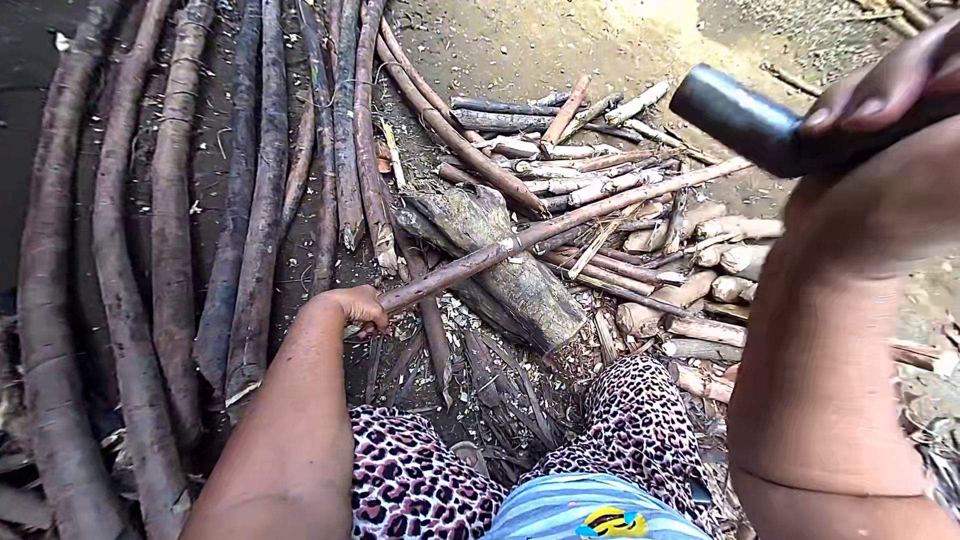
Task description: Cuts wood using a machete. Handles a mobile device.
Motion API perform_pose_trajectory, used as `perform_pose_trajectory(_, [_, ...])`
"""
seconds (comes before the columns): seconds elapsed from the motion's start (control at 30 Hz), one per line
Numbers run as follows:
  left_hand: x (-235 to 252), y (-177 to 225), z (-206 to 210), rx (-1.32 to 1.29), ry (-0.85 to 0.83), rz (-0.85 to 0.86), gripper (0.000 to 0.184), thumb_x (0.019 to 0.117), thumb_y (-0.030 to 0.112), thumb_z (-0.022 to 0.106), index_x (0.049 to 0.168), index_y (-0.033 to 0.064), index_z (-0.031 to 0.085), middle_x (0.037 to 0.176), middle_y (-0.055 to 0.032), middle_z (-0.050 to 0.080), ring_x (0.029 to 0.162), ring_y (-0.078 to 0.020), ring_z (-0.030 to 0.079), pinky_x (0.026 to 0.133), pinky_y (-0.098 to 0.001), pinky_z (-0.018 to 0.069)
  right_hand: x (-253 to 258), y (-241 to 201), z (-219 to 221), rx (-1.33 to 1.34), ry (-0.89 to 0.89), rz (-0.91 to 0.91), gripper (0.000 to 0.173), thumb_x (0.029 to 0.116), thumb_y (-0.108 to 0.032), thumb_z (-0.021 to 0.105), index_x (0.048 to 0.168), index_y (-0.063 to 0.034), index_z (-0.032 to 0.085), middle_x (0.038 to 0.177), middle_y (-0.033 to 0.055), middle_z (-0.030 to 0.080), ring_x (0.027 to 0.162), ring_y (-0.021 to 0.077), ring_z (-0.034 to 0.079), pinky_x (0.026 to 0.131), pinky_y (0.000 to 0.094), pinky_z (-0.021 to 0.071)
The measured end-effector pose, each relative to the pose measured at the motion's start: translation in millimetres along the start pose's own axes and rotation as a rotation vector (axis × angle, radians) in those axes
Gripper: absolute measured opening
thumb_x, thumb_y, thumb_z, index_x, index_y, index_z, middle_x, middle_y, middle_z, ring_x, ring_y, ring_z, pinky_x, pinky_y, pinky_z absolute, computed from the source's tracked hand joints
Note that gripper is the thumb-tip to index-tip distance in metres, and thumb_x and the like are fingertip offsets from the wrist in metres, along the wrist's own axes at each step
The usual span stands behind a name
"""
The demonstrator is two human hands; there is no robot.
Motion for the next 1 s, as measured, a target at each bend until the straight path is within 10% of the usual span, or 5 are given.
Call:
perform_pose_trajectory(0.23, [-14, 13, 3, -0.001, -0.067, -0.017, 0.022, 0.0877, -0.006, 0.073, 0.105, -0.0025, 0.06, 0.064, -0.0078, 0.055, 0.049, -0.0139, 0.053, 0.049, -0.0257, 0.0471, -333, 131, -61, -0.685, -0.672, 1.586, 0.038, 0.1128, -0.033, 0.04, 0.125, -0.0003, 0.055, 0.079, 0.0087, 0.055, 0.057, 0.0178, 0.055, 0.058, 0.0371, 0.0521])
perform_pose_trajectory(0.4, [-16, 18, 7, 0.008, -0.041, -0.018, 0.014, 0.0889, -0.006, 0.072, 0.096, -0.0026, 0.061, 0.058, -0.0054, 0.052, 0.045, -0.0117, 0.051, 0.045, -0.0229, 0.0452, -300, 100, -35, 0.314, -0.227, 2.052, 0.045, 0.1133, -0.042, 0.021, 0.09, -0.0144, 0.048, 0.054, -0.0084, 0.039, 0.036, -0.0009, 0.037, 0.035, 0.0129, 0.0335])
perform_pose_trajectory(0.63, [-24, 20, 6, -0.016, -0.05, -0.041, 0.019, 0.0871, -0.007, 0.072, 0.1, -0.0028, 0.059, 0.061, -0.0067, 0.054, 0.047, -0.0123, 0.053, 0.046, -0.0235, 0.0467, -164, 35, -14, 0.08, -0.457, 1.246, 0.035, 0.1116, -0.03, 0.034, 0.105, -0.0079, 0.06, 0.058, -0.0056, 0.051, 0.04, 0.0008, 0.047, 0.038, 0.0168, 0.0461])
perform_pose_trajectory(0.83, [-18, 17, 5, -0.008, -0.069, -0.014, 0.017, 0.0874, -0.007, 0.073, 0.1, -0.0049, 0.062, 0.061, -0.0076, 0.056, 0.048, -0.0128, 0.054, 0.047, -0.0237, 0.0469, -23, -1, -23, 0.033, -0.112, 0.255, 0.041, 0.1126, -0.024, 0.015, 0.099, -0.0122, 0.052, 0.059, -0.0056, 0.051, 0.043, 0.0103, 0.051, 0.041, 0.0279, 0.051])
perform_pose_trajectory(1.0, [-16, 16, 3, -0.026, -0.087, -0.035, 0.019, 0.0878, -0.007, 0.073, 0.102, -0.0038, 0.061, 0.061, -0.0075, 0.055, 0.048, -0.0129, 0.054, 0.047, -0.023, 0.0468, -180, 86, -43, -0.525, -0.221, 0.662, 0.053, 0.1117, -0.042, 0.018, 0.1, -0.002, 0.051, 0.06, 0.0033, 0.052, 0.048, 0.0164, 0.055, 0.049, 0.0374, 0.0537])
Point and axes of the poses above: each hand's wrist, its own x-axis towards the middle knuckle, its own z-axis out of the palm, y = z × x, the point moved 6 cm from there along x, towards the middle knuckle
